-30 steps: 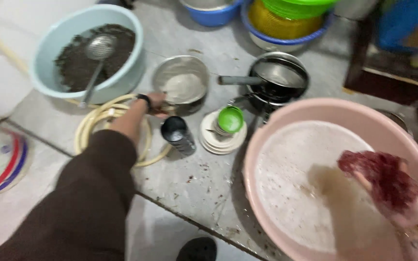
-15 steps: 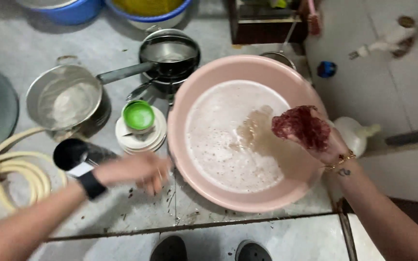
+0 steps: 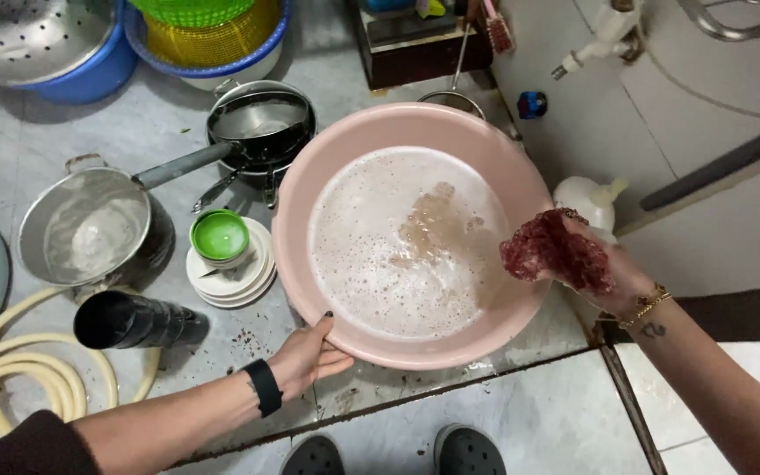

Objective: The person washes a pink plastic basin and a metal tray using a red cloth and water from a tap. They then wipe down a stainless steel gas stove surface with the cloth. The person rinses the tray under running water and places it into the basin.

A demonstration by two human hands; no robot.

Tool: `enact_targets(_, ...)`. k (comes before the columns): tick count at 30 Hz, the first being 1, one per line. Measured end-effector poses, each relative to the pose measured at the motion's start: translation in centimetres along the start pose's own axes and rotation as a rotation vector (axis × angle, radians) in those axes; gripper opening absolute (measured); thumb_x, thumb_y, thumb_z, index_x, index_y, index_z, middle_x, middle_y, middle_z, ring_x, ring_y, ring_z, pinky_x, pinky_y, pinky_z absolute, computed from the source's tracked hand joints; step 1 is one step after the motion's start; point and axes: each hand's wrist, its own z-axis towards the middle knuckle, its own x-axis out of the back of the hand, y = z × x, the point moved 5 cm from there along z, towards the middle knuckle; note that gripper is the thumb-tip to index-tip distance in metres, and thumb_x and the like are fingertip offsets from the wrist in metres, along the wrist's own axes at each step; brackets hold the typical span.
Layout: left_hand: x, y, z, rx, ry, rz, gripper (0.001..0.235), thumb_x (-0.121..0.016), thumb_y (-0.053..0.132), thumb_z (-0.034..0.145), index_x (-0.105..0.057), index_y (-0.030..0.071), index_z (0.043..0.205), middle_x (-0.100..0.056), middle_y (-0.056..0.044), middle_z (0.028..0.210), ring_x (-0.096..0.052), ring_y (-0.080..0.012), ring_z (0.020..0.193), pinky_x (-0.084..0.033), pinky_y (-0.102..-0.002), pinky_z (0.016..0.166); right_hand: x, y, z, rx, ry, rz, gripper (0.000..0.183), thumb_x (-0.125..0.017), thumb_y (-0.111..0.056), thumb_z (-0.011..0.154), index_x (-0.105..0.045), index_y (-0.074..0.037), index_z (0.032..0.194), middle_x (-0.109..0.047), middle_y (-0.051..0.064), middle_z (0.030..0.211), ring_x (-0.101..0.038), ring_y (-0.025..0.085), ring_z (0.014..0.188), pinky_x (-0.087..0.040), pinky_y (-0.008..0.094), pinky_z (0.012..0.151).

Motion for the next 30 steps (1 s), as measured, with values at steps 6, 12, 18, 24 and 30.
enact_targets(6, -1.0, 1.1, -6.5, -0.015, 0.033, -0.056, 0.047, -0.056, 0.025, 0.133, -0.065, -0.005, 0.168, -0.082, -0.041, 0.153, -0.085, -0.0498, 0.137, -0.073, -0.054, 0.111, 0.2, -1.4, -4.4, -0.074, 0.191, -0.011, 0.058, -0.068, -0.032, 0.117, -0.072, 0.004, 0.162, -0.077, 0.027, 0.162, -0.074, 0.043, 0.142, -0.063, 0.056, 0.118)
enact_targets(12, -1.2, 3.9, -12.4, -0.04, 0.081, -0.162, 0.033, -0.058, 0.019, 0.134, -0.066, -0.012, 0.141, -0.079, -0.05, 0.14, -0.083, -0.0621, 0.13, -0.069, -0.065, 0.11, -1.5, -2.3, -6.3, -0.128, 0.171, -0.045, 0.067, -0.059, -0.032, 0.115, -0.068, 0.008, 0.168, -0.074, 0.033, 0.166, -0.07, 0.048, 0.151, -0.054, 0.064, 0.131)
enact_targets(18, -2.1, 5.6, -13.1, -0.084, 0.095, -0.188, 0.044, -0.061, 0.023, 0.129, -0.067, -0.018, 0.144, -0.076, -0.045, 0.127, -0.08, -0.0616, 0.12, -0.068, -0.068, 0.116, 2.2, -1.2, -6.2, -0.196, 0.43, -0.11, 0.061, -0.082, -0.035, 0.106, -0.077, 0.001, 0.154, -0.083, 0.016, 0.155, -0.077, 0.03, 0.14, -0.06, 0.043, 0.121)
enact_targets(24, -3.5, 7.7, -15.1, -0.084, 0.113, -0.15, 0.051, -0.059, 0.024, 0.13, -0.069, -0.018, 0.155, -0.078, -0.044, 0.129, -0.081, -0.0595, 0.119, -0.068, -0.066, 0.114, 2.8, -0.1, -7.6, -0.209, 0.484, -0.197, 0.062, -0.081, -0.035, 0.108, -0.074, 0.01, 0.15, -0.084, 0.026, 0.151, -0.079, 0.039, 0.14, -0.06, 0.048, 0.124)
enact_targets(30, -5.0, 10.1, -16.1, -0.162, 0.084, -0.152, 0.049, -0.059, 0.021, 0.129, -0.067, -0.007, 0.168, -0.086, -0.041, 0.144, -0.082, -0.0541, 0.11, -0.07, -0.063, 0.101, 2.3, 2.4, -6.9, -0.202, 0.284, -0.212, 0.047, -0.07, -0.035, 0.12, -0.077, -0.001, 0.152, -0.087, 0.03, 0.14, -0.082, 0.046, 0.125, -0.065, 0.06, 0.107)
